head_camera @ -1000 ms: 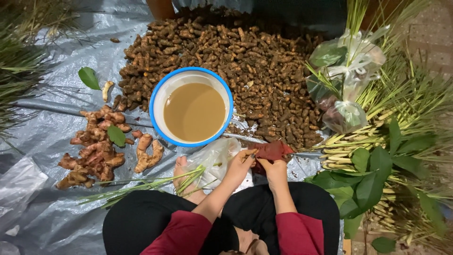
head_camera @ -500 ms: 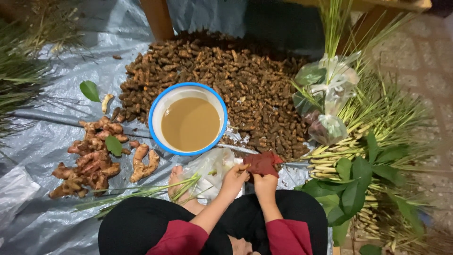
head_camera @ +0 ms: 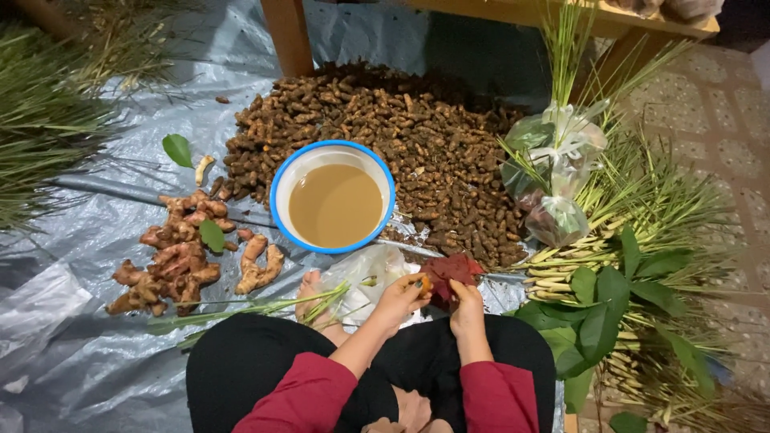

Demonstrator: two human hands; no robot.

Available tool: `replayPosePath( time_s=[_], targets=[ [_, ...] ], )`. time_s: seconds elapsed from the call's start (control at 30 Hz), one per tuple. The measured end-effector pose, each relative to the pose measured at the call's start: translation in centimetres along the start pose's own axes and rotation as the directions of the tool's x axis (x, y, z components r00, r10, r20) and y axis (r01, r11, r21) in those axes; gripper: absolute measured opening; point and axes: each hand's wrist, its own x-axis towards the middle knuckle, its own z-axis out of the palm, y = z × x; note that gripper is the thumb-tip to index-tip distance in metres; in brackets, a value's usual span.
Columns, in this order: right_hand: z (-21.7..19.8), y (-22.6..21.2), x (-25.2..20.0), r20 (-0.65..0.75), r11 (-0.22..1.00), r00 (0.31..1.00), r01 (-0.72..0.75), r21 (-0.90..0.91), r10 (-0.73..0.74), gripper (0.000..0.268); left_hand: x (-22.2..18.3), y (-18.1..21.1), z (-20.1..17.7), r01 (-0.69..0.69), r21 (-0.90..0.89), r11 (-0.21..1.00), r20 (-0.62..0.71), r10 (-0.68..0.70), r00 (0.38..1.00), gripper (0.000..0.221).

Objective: The person sits cross-legged on a tarp and cleans ginger roots by rubbing them with a red cloth. They occasionally dip the ginger into a blue bowl of liquid before continuing to rub the surface. Cleaned ginger is placed to the side.

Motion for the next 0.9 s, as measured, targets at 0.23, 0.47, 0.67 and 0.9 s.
replayPosePath(
  time_s=[0.23,0.47,0.67,0.9],
  targets=[
    [0.9,-1.5,-2.9,0.118,0.997,0.993,0.039,-0.068,-0.031,0.013,-0.3,0.1,-1.5,-0.014,0.004,1.0,0.067,0.013,0.998,0.047],
    [1.7,-3.0,-6.9,0.211,0.947,0.967,0.198,-0.251,-0.146,0.02,-2.9,2.1,0.1,-0.015,0.034,0.999,0.045,0.013,0.999,0.044],
    [1.8,-3.9,-9.3,0.322,0.853,0.931,0.306,-0.423,-0.175,0.029,-2.3,0.7,-0.9,-0.019,0.056,0.998,-0.012,0.02,1.0,0.038],
    [1.0,-3.0,-8.6,0.413,0.747,0.902,0.361,-0.558,-0.127,0.031,-3.6,2.0,-0.8,-0.043,0.109,0.993,-0.04,0.047,0.998,0.039]
  ],
)
